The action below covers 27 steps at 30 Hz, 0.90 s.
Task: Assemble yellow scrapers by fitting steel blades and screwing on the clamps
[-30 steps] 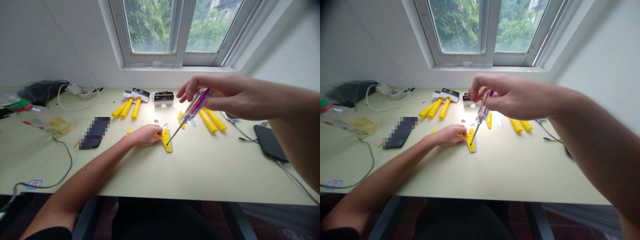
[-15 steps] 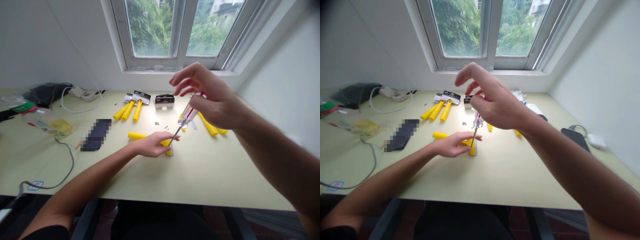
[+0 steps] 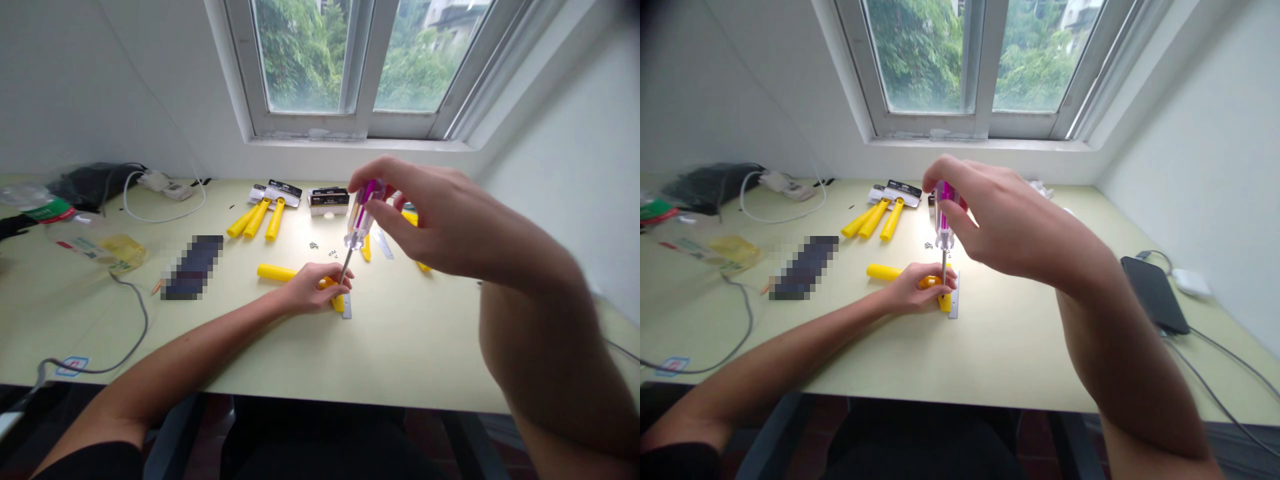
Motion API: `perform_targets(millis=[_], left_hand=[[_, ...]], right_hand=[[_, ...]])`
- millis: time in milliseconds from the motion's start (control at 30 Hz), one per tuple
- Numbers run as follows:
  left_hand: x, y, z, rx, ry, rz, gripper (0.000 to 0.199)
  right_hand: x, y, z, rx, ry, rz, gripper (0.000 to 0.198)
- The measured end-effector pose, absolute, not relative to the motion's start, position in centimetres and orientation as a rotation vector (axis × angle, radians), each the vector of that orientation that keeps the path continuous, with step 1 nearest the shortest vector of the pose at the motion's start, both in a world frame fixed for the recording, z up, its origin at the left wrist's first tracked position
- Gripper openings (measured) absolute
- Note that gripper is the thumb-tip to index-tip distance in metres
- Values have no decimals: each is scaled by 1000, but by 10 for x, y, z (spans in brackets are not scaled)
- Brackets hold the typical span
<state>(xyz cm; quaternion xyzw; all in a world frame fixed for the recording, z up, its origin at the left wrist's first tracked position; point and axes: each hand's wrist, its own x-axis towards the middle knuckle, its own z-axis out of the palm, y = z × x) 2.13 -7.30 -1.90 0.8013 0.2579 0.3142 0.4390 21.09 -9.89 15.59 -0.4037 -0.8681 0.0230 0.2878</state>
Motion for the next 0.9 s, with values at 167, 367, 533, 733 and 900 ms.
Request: perform_targets(millis=[167, 367, 533, 733, 900], left_hand=[[18, -76, -19, 1939, 590, 726, 18], [25, -76, -26, 2003, 753, 886, 17], [27, -77, -28, 1959, 803, 915, 21], [21, -78, -22, 1973, 604, 826, 17], [25, -76, -28, 2023, 708, 922, 10]], right_hand=[[207, -105, 153, -912, -2214, 356, 12], [197, -102, 136, -794, -2011, 506, 20], [204, -93, 131, -974, -2017, 315, 20], [211, -90, 129, -742, -1943, 628, 29], [214, -93, 129, -849, -2065, 490, 29]])
